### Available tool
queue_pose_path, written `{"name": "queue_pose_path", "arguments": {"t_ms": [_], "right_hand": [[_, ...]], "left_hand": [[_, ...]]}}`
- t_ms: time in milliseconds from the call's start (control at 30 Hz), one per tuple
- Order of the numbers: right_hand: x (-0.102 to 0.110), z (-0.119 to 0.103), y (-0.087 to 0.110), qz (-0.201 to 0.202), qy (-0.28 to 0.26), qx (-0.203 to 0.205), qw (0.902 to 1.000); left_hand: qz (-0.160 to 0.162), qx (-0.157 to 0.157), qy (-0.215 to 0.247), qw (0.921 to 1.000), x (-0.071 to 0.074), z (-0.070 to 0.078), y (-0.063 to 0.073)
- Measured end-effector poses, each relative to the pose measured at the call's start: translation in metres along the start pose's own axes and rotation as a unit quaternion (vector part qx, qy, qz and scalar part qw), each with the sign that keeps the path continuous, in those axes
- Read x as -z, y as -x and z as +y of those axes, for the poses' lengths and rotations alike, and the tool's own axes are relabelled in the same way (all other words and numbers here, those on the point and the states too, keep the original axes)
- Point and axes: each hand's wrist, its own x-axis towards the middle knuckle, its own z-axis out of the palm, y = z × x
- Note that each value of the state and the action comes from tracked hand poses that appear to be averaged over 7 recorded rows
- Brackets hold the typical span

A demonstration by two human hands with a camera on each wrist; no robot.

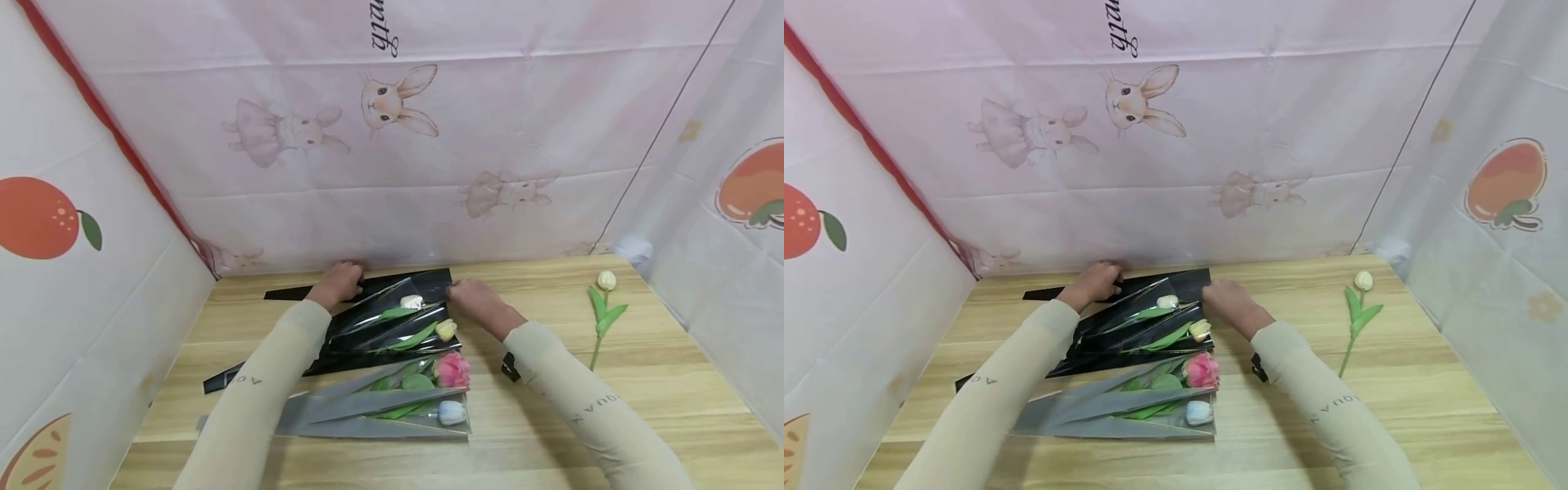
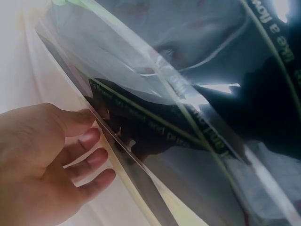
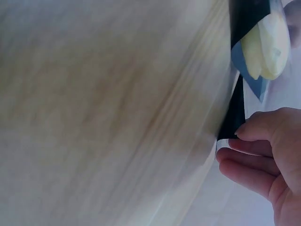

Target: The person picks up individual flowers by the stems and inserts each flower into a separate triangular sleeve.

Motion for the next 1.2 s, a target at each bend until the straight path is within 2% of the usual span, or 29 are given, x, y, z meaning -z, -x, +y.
{"name": "queue_pose_path", "arguments": {"t_ms": [133, 233, 300, 367, 467, 567, 667, 700, 833, 933, 967, 1033, 1100, 1133, 1200], "right_hand": [[0.003, -0.003, 0.001, 0.033, -0.032, -0.027, 0.9986], [0.006, -0.006, 0.002, 0.039, -0.1, -0.072, 0.9915], [0.008, -0.007, 0.002, 0.025, -0.164, -0.114, 0.9795], [0.01, -0.006, 0.001, 0.003, -0.234, -0.164, 0.9582], [0.013, -0.004, 0.001, -0.025, -0.336, -0.242, 0.9099], [0.013, -0.001, -0.001, -0.025, -0.447, -0.309, 0.8392], [0.012, 0.0, -0.001, -0.008, -0.537, -0.362, 0.7619], [0.012, 0.0, -0.001, -0.003, -0.557, -0.375, 0.741], [0.009, 0.003, -0.005, -0.004, -0.605, -0.437, 0.6658], [0.008, 0.006, -0.008, -0.014, -0.634, -0.468, 0.6151], [0.007, 0.007, -0.009, -0.018, -0.643, -0.474, 0.6015], [0.006, 0.008, -0.01, -0.025, -0.653, -0.479, 0.5858], [0.005, 0.008, -0.011, -0.031, -0.656, -0.48, 0.5819], [0.004, 0.008, -0.012, -0.033, -0.65, -0.481, 0.5873], [0.003, 0.008, -0.012, -0.035, -0.636, -0.478, 0.6048]], "left_hand": [[-0.005, -0.008, -0.004, 1.0, 0.002, 0.004, 0.005], [-0.015, -0.003, 0.007, 0.9999, 0.001, 0.006, 0.006], [-0.024, 0.007, 0.019, 0.9995, 0.002, 0.006, 0.006], [-0.031, 0.014, 0.028, 0.999, 0.001, 0.006, 0.006], [-0.034, 0.017, 0.031, 0.9988, 0.001, 0.007, 0.006], [-0.034, 0.019, 0.036, 0.9986, -0.001, 0.008, 0.005], [-0.035, 0.023, 0.042, 0.9982, -0.001, 0.01, 0.005], [-0.036, 0.023, 0.042, 0.9982, -0.001, 0.011, 0.005], [-0.039, 0.017, 0.04, 0.9983, 0.001, 0.011, 0.0], [-0.043, 0.014, 0.04, 0.9982, 0.003, 0.009, -0.003], [-0.043, 0.014, 0.041, 0.9981, 0.003, 0.008, -0.003], [-0.043, 0.01, 0.04, 0.9982, 0.004, 0.007, -0.005], [-0.043, 0.001, 0.038, 0.9983, 0.005, 0.005, -0.007], [-0.042, -0.007, 0.036, 0.9985, 0.005, 0.004, -0.009], [-0.038, -0.021, 0.033, 0.9985, 0.005, 0.003, -0.012]]}}
